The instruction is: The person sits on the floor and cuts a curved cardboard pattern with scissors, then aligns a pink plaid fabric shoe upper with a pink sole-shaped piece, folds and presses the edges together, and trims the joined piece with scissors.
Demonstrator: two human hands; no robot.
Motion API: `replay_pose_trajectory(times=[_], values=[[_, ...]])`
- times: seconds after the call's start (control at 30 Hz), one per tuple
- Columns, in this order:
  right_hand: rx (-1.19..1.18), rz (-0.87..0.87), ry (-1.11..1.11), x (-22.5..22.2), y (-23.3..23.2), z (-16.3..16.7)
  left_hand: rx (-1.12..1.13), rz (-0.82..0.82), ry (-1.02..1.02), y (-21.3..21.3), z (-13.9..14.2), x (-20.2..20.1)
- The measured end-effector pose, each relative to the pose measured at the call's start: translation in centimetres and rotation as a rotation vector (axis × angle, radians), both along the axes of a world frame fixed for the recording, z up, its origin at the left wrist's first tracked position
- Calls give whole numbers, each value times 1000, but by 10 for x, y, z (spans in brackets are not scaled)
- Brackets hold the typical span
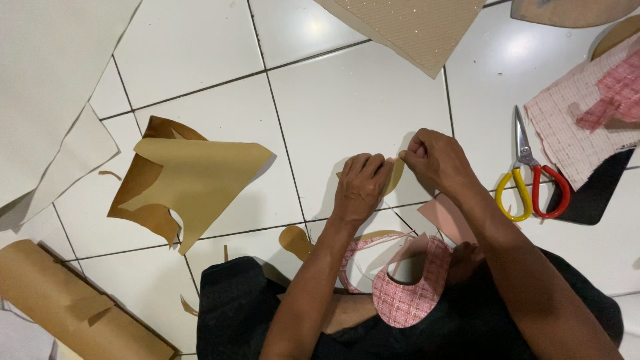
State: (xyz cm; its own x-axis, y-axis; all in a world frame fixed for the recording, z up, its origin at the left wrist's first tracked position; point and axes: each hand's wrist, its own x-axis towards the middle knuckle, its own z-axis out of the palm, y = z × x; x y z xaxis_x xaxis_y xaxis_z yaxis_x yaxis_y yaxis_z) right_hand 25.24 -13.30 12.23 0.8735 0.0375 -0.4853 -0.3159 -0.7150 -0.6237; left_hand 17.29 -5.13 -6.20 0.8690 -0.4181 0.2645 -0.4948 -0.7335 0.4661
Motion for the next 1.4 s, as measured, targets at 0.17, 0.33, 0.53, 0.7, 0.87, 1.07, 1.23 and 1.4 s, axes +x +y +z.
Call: replay_pose_trajectory(times=[0.17, 0.33, 0.53, 0.7, 0.87, 1.07, 1.23, 1.4], values=[[-9, 8, -68, -2, 3, -3, -37, 5, 14, 4, -1, -1], [0, -15, 26, -1, 0, -6, -76, 36, 31, 7, -3, -3], [4, -4, 33, 2, -1, -10, -85, 49, 68, 8, -6, -3], [50, -9, 14, -1, -3, -16, -63, 51, 73, 7, -7, -5], [-36, 11, -28, -3, -5, -18, -39, 33, 70, 6, -6, -4], [40, -28, -18, -3, -8, -19, -5, 20, 89, 2, -4, -3], [-17, -8, -41, -4, -8, -22, -31, 4, 18, 3, -1, -3], [-56, -22, 36, -3, -7, -25, -29, -7, 23, 6, 0, -2]])
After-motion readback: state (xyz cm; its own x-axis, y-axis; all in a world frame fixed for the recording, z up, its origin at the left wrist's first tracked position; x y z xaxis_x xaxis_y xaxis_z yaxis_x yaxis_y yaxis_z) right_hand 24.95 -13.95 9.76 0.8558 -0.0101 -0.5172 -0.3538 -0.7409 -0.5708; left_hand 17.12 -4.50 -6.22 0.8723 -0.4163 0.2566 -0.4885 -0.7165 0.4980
